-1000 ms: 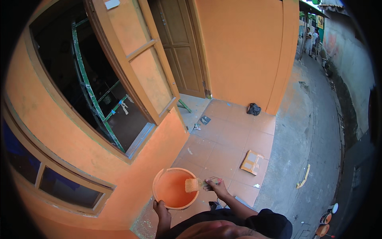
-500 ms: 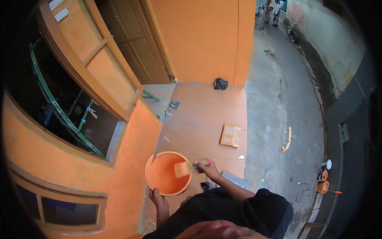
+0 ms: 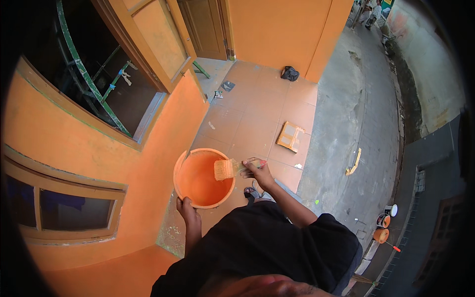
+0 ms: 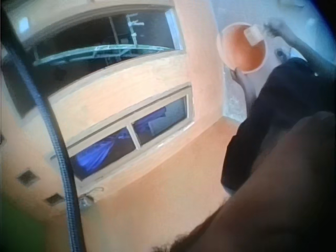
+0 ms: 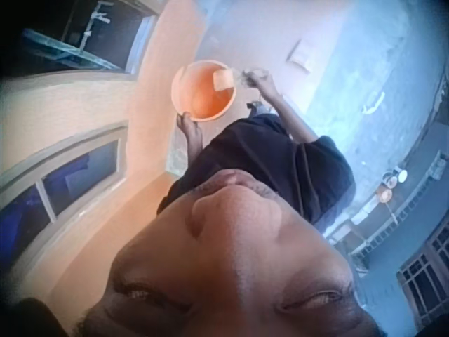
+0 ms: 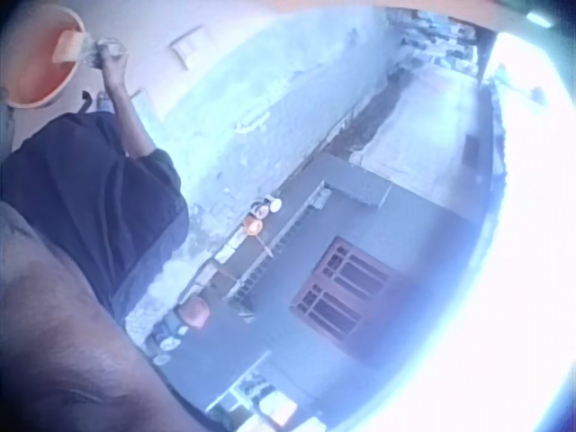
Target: The person paints an exterior wall orange using a brush and a bucket of paint. They sit on the floor, repeatedly dip the brush into the bucket, and apply paint to the wall surface and around a window frame.
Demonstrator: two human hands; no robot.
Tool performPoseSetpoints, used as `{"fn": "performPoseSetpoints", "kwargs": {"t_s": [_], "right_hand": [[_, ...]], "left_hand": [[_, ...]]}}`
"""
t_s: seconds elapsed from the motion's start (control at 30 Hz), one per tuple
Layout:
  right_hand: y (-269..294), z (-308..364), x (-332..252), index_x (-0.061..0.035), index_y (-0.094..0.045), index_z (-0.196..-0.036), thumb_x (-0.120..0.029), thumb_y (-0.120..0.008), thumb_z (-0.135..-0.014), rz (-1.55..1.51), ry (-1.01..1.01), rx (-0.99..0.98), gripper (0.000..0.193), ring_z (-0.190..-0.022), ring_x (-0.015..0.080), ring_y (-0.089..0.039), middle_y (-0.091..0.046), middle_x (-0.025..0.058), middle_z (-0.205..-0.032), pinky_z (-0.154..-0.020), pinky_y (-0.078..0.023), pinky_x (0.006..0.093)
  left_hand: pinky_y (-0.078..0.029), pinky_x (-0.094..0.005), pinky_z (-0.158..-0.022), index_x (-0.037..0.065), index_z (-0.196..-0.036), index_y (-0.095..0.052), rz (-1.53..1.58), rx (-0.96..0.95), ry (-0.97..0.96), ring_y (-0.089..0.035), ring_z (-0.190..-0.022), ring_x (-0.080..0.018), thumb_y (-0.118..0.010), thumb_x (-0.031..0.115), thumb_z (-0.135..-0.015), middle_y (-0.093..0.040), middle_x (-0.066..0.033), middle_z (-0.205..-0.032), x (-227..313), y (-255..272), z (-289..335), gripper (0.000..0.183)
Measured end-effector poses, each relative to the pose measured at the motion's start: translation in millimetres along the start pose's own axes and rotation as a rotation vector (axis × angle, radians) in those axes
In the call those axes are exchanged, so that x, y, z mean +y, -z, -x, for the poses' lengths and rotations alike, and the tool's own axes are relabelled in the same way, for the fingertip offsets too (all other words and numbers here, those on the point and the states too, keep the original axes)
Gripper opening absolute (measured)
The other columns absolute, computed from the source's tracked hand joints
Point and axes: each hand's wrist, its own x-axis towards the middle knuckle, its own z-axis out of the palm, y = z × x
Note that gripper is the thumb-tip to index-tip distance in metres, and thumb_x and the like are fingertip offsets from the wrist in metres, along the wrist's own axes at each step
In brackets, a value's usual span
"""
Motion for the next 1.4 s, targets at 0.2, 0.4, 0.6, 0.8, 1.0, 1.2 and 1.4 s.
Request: {"fn": "performPoseSetpoints", "kwargs": {"t_s": [0.2, 0.4, 0.6, 0.8, 1.0, 1.2, 1.4], "right_hand": [[-64.1, 31.1, 52.0, 0.0, -0.064, -0.107, -0.023, -0.068, -0.096, 0.132, 0.037, -0.022, 0.026, -0.072, 0.0192, -0.072, -0.07, 0.0116, -0.086, -0.064, -0.06, 0.0295], [-133.6, 60.1, 110.8, -0.0023, -0.062, -0.11, -0.023, -0.071, -0.093, -0.008, -0.129, -0.071, 0.028, -0.072, 0.0193, -0.07, -0.069, 0.0083, -0.088, -0.063, -0.057, 0.0285], [-197.7, 75.8, 160.0, -0.005, -0.062, -0.11, -0.021, -0.073, -0.092, 0.06, -0.266, -0.172, 0.026, -0.069, 0.015, -0.069, -0.069, 0.0047, -0.081, -0.06, -0.056, 0.0245], [-267.2, 101.9, 192.9, -0.0047, -0.062, -0.107, -0.021, -0.071, -0.093, 0.055, -0.307, -0.319, 0.023, -0.068, 0.0142, -0.068, -0.067, 0.0049, -0.079, -0.058, -0.056, 0.0251], [-291.0, 113.4, 214.1, -0.0015, -0.061, -0.102, -0.02, -0.071, -0.094, 0.209, -0.274, -0.451, 0.023, -0.066, 0.0153, -0.068, -0.067, 0.0076, -0.082, -0.059, -0.058, 0.0267], [-292.1, 116.8, 216.4, -0.0005, -0.062, -0.103, -0.021, -0.071, -0.094, 0.24, -0.349, -0.524, 0.024, -0.066, 0.015, -0.069, -0.068, 0.0088, -0.083, -0.061, -0.06, 0.0272], [-278.7, 122.0, 203.5, -0.0025, -0.065, -0.1, -0.021, -0.073, -0.093, 0.116, -0.331, -0.515, 0.021, -0.065, 0.0127, -0.068, -0.069, 0.0055, -0.082, -0.06, -0.059, 0.0266]], "left_hand": [[-0.05, -0.028, -0.064, 0.0, -0.104, -0.058, 0.006, 0.084, -0.022, -0.061, -0.079, -0.0152, -0.051, 0.001, -0.08, -0.061, -0.0059, -0.096, 10.9, 89.5, 4.6, 0.025], [-0.04, -0.0255, -0.066, 0.004, -0.083, -0.052, 0.155, 0.231, -0.097, -0.047, -0.072, -0.0086, -0.053, -0.003, -0.079, -0.052, 0.0003, -0.081, 34.6, 178.1, 24.7, 0.009], [-0.039, -0.0255, -0.065, 0.004, -0.083, -0.052, 0.191, 0.371, -0.2, -0.047, -0.071, -0.0086, -0.054, -0.004, -0.08, -0.052, 0.0004, -0.08, 44.8, 265.3, 43.8, 0.009], [-0.046, -0.025, -0.067, 0.004, -0.087, -0.054, 0.294, 0.479, -0.296, -0.056, -0.073, -0.0085, -0.052, -0.004, -0.082, -0.059, -0.0014, -0.087, 55.4, 335.8, 78.8, 0.01], [-0.053, -0.0267, -0.067, 0.002, -0.103, -0.057, 0.29, 0.505, -0.27, -0.064, -0.081, -0.0144, -0.051, 0.001, -0.084, -0.064, -0.0064, -0.097, 60.6, 362.2, 118.8, 0.02], [-0.057, -0.0336, -0.081, 0.001, -0.11, -0.057, 0.323, 0.591, -0.227, -0.066, -0.094, -0.0209, -0.053, 0.002, -0.081, -0.063, -0.0102, -0.107, 50.9, 361.0, 136.0, 0.029], [-0.056, -0.0358, -0.083, 0.002, -0.112, -0.056, 0.312, 0.644, -0.135, -0.064, -0.099, -0.0226, -0.053, 0.002, -0.079, -0.062, -0.0113, -0.11, 40.1, 353.6, 144.5, 0.033]]}}
